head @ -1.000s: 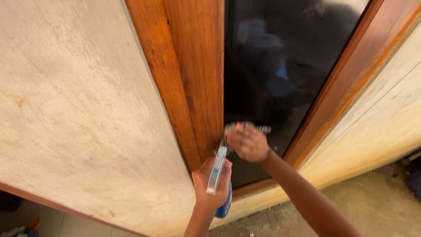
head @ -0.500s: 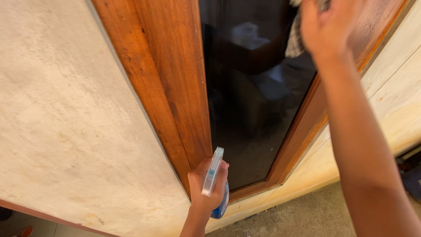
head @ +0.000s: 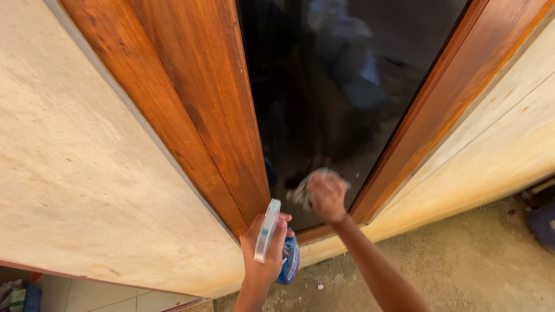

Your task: The recorder is cleaning the glass pane of a wooden door using a liquid cleaner spray and a cloth.

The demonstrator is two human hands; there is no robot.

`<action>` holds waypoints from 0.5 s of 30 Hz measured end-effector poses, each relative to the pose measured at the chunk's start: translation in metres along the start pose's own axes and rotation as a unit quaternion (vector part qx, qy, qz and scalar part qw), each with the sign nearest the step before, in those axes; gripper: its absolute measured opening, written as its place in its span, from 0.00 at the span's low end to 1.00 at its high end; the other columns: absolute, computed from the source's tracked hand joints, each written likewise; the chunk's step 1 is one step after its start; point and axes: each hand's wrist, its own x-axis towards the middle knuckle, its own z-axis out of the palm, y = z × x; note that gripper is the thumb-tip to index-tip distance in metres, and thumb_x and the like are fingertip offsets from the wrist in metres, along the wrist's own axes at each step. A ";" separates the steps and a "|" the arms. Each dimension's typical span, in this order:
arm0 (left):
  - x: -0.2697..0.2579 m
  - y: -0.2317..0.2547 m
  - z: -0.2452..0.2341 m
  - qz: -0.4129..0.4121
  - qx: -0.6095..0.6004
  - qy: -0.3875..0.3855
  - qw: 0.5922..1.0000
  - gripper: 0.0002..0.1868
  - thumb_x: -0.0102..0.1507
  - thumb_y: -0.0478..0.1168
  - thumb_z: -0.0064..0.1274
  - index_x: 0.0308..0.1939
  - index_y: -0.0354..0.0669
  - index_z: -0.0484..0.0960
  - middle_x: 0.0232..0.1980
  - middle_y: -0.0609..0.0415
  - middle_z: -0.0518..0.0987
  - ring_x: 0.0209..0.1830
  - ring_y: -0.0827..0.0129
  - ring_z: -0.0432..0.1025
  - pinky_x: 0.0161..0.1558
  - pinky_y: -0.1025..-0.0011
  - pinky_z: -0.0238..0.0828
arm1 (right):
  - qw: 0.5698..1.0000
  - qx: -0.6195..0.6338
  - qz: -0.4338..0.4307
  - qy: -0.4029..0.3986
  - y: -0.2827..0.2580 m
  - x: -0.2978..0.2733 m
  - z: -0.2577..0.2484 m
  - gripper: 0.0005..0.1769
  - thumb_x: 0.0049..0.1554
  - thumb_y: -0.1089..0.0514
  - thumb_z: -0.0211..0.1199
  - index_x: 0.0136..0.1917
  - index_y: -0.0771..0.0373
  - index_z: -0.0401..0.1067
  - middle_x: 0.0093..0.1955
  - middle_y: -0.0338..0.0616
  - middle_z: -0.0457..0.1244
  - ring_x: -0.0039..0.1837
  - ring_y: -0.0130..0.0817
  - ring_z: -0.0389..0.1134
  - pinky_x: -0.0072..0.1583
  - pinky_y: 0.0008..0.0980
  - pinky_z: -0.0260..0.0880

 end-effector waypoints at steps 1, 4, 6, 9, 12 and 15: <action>-0.005 -0.001 0.000 -0.024 -0.004 0.003 1.000 0.11 0.66 0.38 0.52 0.44 0.32 0.83 0.36 0.51 0.85 0.28 0.72 0.80 0.31 0.73 0.76 | 0.996 -0.020 0.049 0.069 0.006 0.028 -0.012 0.25 0.53 0.68 0.56 0.62 0.55 0.74 0.71 0.42 0.62 0.73 0.47 0.58 0.74 0.49 0.57; -0.013 -0.008 -0.001 -0.061 0.012 0.002 0.998 0.10 0.66 0.37 0.53 0.43 0.32 0.83 0.30 0.50 0.83 0.25 0.72 0.79 0.27 0.74 0.74 | 0.972 -0.053 0.126 0.193 0.014 0.131 -0.054 0.25 0.52 0.67 0.54 0.64 0.67 0.69 0.71 0.53 0.60 0.74 0.53 0.58 0.76 0.55 0.55; -0.017 -0.016 -0.003 -0.072 0.032 -0.004 0.997 0.09 0.66 0.37 0.54 0.42 0.33 0.84 0.27 0.51 0.83 0.23 0.73 0.78 0.25 0.74 0.73 | 0.953 -0.068 0.155 0.250 0.013 0.165 -0.062 0.27 0.56 0.67 0.54 0.69 0.71 0.65 0.73 0.55 0.59 0.76 0.55 0.56 0.79 0.54 0.54; -0.014 -0.022 -0.007 -0.060 0.045 -0.033 0.997 0.08 0.65 0.36 0.53 0.40 0.34 0.84 0.28 0.53 0.83 0.21 0.75 0.78 0.23 0.75 0.73 | 0.926 -0.065 0.228 0.294 0.002 0.130 -0.029 0.30 0.56 0.66 0.51 0.73 0.67 0.63 0.76 0.54 0.58 0.79 0.51 0.57 0.79 0.48 0.54; -0.011 -0.014 -0.013 -0.079 0.062 -0.060 0.993 0.07 0.64 0.36 0.53 0.39 0.35 0.84 0.25 0.54 0.82 0.19 0.76 0.76 0.21 0.76 0.70 | 0.890 -0.096 0.321 0.308 -0.026 0.044 0.022 0.27 0.62 0.64 0.51 0.75 0.62 0.58 0.78 0.51 0.55 0.82 0.49 0.53 0.82 0.48 0.51; -0.008 -0.012 -0.025 -0.076 0.066 -0.081 0.992 0.07 0.65 0.36 0.54 0.40 0.35 0.85 0.21 0.54 0.80 0.19 0.77 0.73 0.23 0.77 0.68 | 0.853 -0.090 0.407 0.314 -0.037 -0.007 0.049 0.28 0.63 0.63 0.51 0.75 0.64 0.56 0.76 0.53 0.52 0.81 0.51 0.51 0.82 0.51 0.48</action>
